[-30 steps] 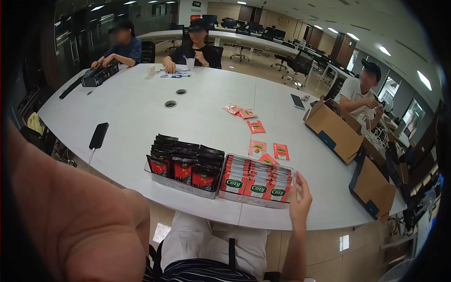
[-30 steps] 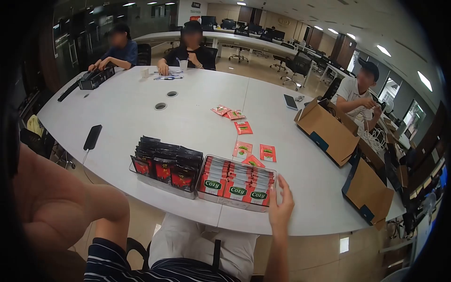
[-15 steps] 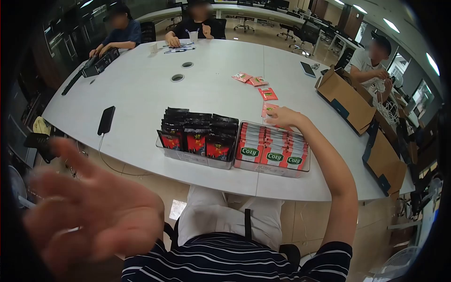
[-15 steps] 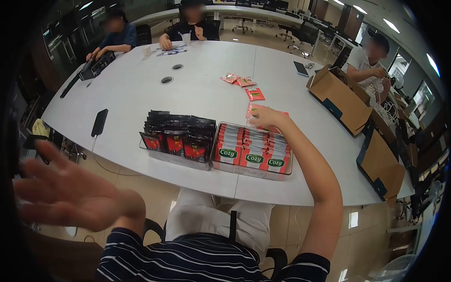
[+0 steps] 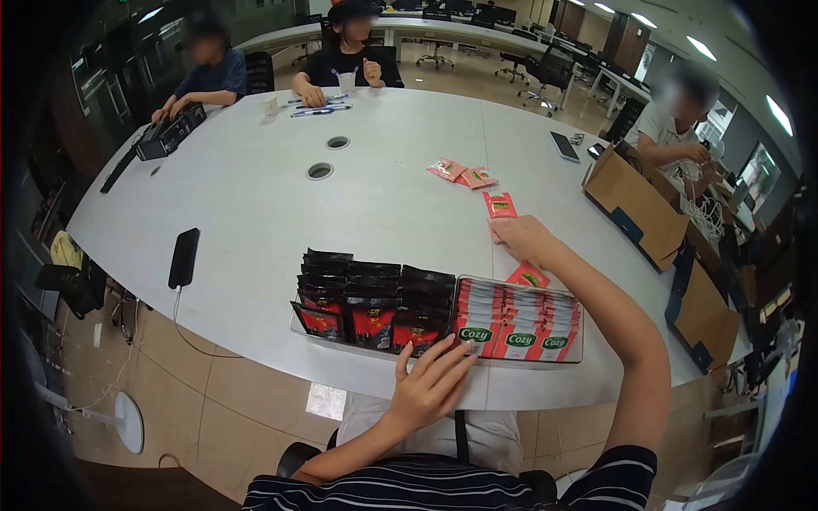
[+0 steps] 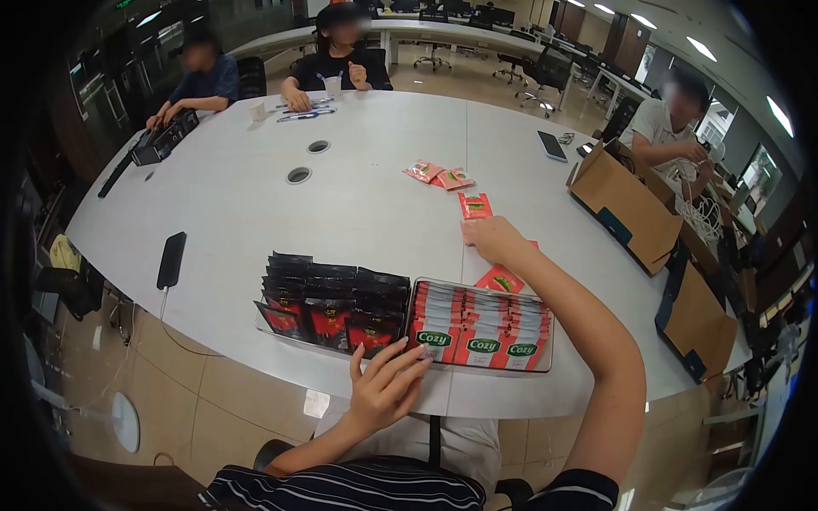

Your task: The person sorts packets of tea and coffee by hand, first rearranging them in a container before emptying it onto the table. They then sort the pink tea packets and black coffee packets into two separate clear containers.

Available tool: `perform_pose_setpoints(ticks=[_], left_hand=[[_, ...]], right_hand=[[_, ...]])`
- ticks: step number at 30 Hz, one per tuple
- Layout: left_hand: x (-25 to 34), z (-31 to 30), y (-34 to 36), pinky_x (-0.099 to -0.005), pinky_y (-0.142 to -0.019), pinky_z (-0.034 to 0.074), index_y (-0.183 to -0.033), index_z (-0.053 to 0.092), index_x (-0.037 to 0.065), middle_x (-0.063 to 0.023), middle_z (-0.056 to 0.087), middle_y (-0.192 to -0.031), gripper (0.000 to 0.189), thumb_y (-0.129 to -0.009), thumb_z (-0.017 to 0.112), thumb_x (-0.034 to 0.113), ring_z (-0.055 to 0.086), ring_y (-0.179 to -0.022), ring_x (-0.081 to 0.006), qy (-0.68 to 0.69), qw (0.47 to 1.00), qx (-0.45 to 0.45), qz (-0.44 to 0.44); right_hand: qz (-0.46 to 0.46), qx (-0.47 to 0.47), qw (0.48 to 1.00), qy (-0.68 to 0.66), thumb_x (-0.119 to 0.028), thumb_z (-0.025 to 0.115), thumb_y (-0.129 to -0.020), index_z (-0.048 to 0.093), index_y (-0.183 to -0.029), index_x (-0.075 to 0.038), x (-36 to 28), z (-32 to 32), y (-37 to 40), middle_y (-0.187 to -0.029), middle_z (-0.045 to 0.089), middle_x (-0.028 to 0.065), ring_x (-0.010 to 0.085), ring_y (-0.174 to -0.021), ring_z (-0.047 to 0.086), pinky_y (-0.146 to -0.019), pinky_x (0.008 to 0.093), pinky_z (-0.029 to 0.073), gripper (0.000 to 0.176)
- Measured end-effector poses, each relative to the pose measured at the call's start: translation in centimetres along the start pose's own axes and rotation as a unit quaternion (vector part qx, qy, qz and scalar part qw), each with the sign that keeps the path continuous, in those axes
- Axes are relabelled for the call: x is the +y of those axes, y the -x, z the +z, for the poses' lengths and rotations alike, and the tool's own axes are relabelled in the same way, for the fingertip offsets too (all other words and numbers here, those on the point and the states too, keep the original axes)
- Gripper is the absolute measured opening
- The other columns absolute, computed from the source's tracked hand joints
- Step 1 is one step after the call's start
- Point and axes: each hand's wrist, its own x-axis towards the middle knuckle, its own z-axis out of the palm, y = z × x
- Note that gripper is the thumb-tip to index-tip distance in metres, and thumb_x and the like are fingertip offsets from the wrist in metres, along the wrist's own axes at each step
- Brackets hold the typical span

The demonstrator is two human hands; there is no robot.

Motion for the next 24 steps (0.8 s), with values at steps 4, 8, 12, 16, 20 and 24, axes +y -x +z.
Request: perform_pose_setpoints(ticks=[4,8,12,16,20,24], left_hand=[[-0.1,0.3,0.2,-0.0460,-0.113,0.011,-0.109,0.068,0.015,0.0007,0.065,-0.119,0.032,-0.077,0.069,0.014,0.057,-0.118,-0.0188,-0.011,1.000,-0.001,-0.002],[-0.2,0.0,0.1,-0.0446,-0.111,0.014,-0.108,0.069,0.015,0.0014,0.066,-0.117,0.030,-0.078,0.070,0.016,0.058,-0.116,-0.0185,-0.031,1.000,-0.008,0.002],[-0.2,-0.1,0.2,-0.0424,-0.111,0.017,-0.109,0.069,0.015,0.0021,0.066,-0.119,0.029,-0.080,0.067,0.019,0.058,-0.115,-0.0167,-0.040,0.999,-0.012,-0.004],[-0.5,-0.2,0.3,-0.0392,-0.111,0.020,-0.110,0.070,0.015,0.0030,0.065,-0.120,0.029,-0.083,0.063,0.022,0.059,-0.115,-0.0134,-0.046,0.999,-0.018,-0.003],[-0.6,-0.3,0.4,-0.0373,-0.109,0.021,-0.110,0.069,0.014,0.0028,0.066,-0.119,0.029,-0.083,0.064,0.023,0.060,-0.113,-0.0130,-0.040,0.999,-0.026,-0.001],[-0.7,-0.2,0.4,-0.0393,-0.111,0.019,-0.108,0.069,0.016,0.0029,0.067,-0.117,0.028,-0.081,0.066,0.022,0.061,-0.112,-0.0145,-0.038,0.999,-0.025,0.003]], right_hand=[[0.041,0.013,0.999,0.017,-0.017,0.053,-0.087,0.062,-0.088,-0.006,0.7,-2.5,-1.6,-0.080,0.065,0.0157,0.0335,-0.075,0.064,-0.068,0.0460,0.050,0.015],[0.145,0.128,0.981,-0.034,-0.020,0.050,-0.090,0.064,-0.089,-0.006,2.8,-3.3,-6.6,-0.078,0.065,0.0173,0.0354,-0.075,0.064,-0.069,0.0467,0.050,0.020],[0.204,0.163,0.965,-0.009,-0.022,0.050,-0.091,0.067,-0.090,-0.005,4.4,-0.1,-11.5,-0.081,0.066,0.0183,0.0360,-0.079,0.065,-0.070,0.0469,0.051,0.024],[0.226,0.073,0.971,-0.004,-0.017,0.051,-0.088,0.067,-0.090,-0.003,3.9,1.5,-14.2,-0.088,0.066,0.0184,0.0350,-0.084,0.065,-0.074,0.0454,0.052,0.021],[0.181,0.067,0.981,0.023,-0.011,0.053,-0.085,0.067,-0.089,-0.001,4.7,2.2,-14.2,-0.094,0.066,0.0186,0.0351,-0.087,0.065,-0.077,0.0447,0.052,0.017],[0.255,0.059,0.965,0.002,-0.007,0.052,-0.085,0.066,-0.091,-0.003,6.6,0.8,-14.1,-0.096,0.065,0.0189,0.0358,-0.088,0.065,-0.076,0.0454,0.052,0.016]])
